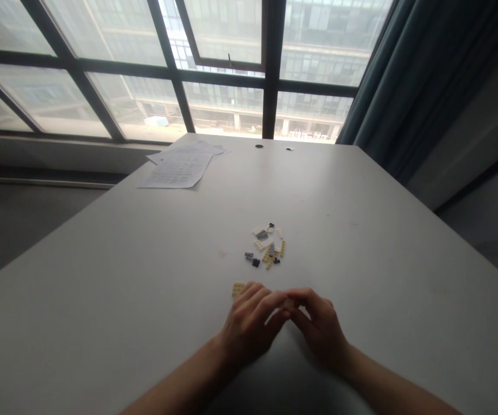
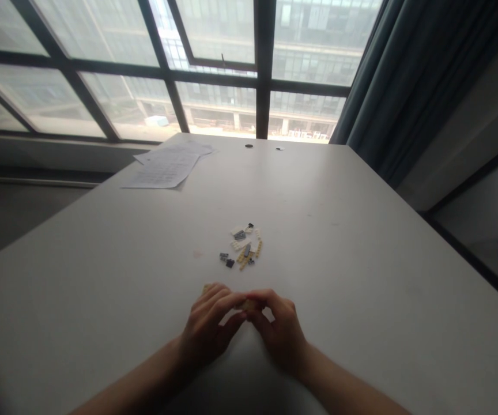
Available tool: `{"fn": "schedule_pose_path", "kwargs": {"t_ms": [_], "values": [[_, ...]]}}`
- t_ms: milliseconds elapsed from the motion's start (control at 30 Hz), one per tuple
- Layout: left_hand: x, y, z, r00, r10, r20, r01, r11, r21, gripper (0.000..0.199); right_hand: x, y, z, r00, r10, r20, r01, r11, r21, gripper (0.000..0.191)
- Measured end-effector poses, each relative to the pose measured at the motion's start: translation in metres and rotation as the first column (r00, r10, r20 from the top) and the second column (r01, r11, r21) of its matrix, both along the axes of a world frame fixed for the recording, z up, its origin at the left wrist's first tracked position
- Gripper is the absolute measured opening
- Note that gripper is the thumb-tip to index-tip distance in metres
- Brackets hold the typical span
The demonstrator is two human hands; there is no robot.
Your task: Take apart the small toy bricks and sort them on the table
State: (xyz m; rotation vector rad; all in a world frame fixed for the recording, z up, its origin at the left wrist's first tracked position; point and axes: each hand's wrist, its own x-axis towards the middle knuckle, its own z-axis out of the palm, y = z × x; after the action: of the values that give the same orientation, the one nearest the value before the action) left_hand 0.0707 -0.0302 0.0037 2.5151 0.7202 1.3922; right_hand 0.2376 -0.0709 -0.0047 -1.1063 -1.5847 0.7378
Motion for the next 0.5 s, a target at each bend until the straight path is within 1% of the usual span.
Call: {"fn": "schedule_pose_path", "kwargs": {"t_ms": [133, 267, 333, 500], "values": [[0.0008, 0.0003, 0.0025, 1.0, -0.005, -0.029, 0.006, 1.0, 0.027, 0.026, 0.0024, 0.002, 0.0015, 0.999, 0.039, -0.033, -0.04, 0.998, -0.051, 0.016], [0.0009, 0.0003, 0.0013, 0.999, -0.004, -0.04, 0.006, 0.999, 0.04, 0.024, 0.003, 0.0025, 0.0046, 0.998, 0.067, 0.005, -0.067, 0.995, -0.069, 0.036], [0.0008, 0.0001, 0.0003, 0.999, -0.016, -0.049, 0.018, 0.999, 0.033, 0.023, 0.0032, 0.0026, 0.0055, 0.997, 0.076, 0.008, -0.075, 0.994, -0.079, 0.042], [0.001, -0.0006, 0.0011, 0.999, -0.032, -0.042, 0.033, 0.999, 0.027, 0.018, 0.004, 0.0027, 0.0041, 0.998, 0.06, -0.002, -0.06, 0.994, -0.086, 0.047]]}}
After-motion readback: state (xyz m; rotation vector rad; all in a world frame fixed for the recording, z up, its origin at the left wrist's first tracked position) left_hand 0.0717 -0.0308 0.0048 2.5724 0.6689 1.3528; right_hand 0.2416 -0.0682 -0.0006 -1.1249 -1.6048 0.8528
